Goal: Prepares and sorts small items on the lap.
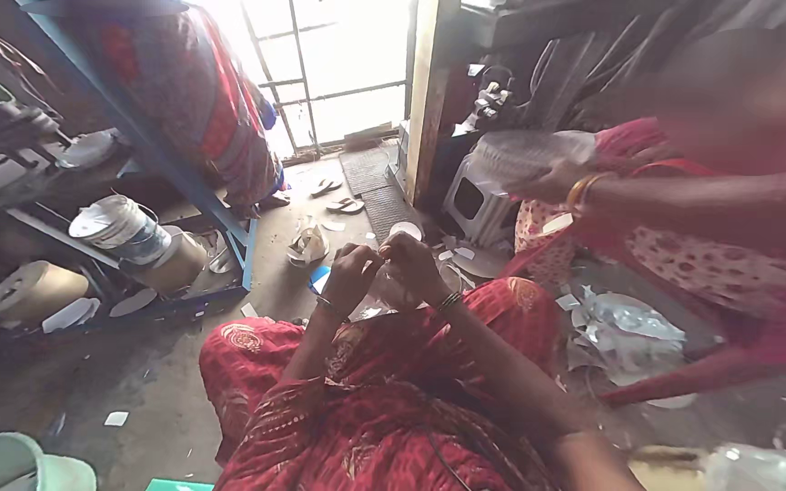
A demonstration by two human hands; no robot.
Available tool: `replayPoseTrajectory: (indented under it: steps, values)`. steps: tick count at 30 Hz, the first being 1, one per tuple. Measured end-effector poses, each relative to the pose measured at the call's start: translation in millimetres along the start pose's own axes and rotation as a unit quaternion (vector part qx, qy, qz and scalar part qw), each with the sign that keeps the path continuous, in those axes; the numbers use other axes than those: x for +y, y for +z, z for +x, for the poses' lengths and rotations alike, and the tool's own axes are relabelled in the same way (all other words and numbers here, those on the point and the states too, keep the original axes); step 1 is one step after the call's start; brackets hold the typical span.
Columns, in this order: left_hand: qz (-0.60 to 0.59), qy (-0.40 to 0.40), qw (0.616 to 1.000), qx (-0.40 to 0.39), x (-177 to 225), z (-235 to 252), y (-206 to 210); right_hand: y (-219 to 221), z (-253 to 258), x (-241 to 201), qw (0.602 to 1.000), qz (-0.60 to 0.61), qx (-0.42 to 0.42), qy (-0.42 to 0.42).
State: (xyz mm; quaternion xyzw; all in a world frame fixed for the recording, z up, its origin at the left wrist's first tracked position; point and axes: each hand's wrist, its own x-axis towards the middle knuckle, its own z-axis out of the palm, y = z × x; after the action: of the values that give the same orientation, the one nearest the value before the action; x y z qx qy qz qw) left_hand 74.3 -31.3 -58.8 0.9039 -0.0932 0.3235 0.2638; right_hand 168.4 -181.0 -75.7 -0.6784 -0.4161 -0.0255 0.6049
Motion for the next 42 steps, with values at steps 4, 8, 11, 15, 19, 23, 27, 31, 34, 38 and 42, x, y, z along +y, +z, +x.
replayPoseTrajectory:
  steps: [4, 8, 11, 15, 19, 23, 27, 31, 34, 38, 42]
  values:
    - [0.041, 0.07, 0.997, -0.016, -8.8, -3.1, -5.1, -1.0, 1.1, 6.6, 0.997, -0.025, -0.012, -0.068]
    - [-0.007, 0.068, 0.997, -0.024, -9.2, -2.2, -15.8, -2.3, 8.1, 0.4, 0.993, -0.035, -0.04, -0.103]
    - [-0.028, 0.014, 0.999, -0.007, -7.7, -6.2, -21.3, 1.5, 11.6, -6.9, 0.992, -0.056, -0.059, -0.097]
    - [-0.027, -0.06, 0.998, -0.018, -1.9, -15.3, -16.4, 9.5, 7.3, -11.1, 0.994, -0.081, -0.075, -0.025]
    - [-0.029, -0.144, 0.989, 0.004, 4.8, -22.7, 2.1, 27.9, -1.9, 1.5, 0.994, -0.104, -0.019, -0.007]
    - [0.014, -0.205, 0.979, -0.002, 0.5, -28.7, 8.6, 41.0, -10.0, 17.0, 0.991, -0.123, 0.011, -0.052]
    - [0.067, -0.209, 0.975, -0.038, -2.3, -33.7, 9.6, 51.0, -13.6, 27.4, 0.991, -0.117, 0.026, -0.055]
    - [0.102, -0.191, 0.976, -0.034, -3.0, -37.7, 12.3, 54.4, -17.0, 29.6, 0.993, -0.101, 0.03, -0.062]
    - [0.118, -0.181, 0.976, -0.03, -6.7, -40.0, 13.8, 50.9, -15.5, 32.1, 0.992, -0.097, 0.013, -0.084]
    - [0.077, -0.132, 0.988, -0.011, -15.1, -40.8, 6.9, 38.1, -7.6, 24.4, 0.984, -0.1, -0.036, -0.145]
    - [0.031, -0.102, 0.994, -0.018, -22.8, -42.7, -4.4, 27.7, 6.1, 24.3, 0.967, -0.097, -0.081, -0.221]
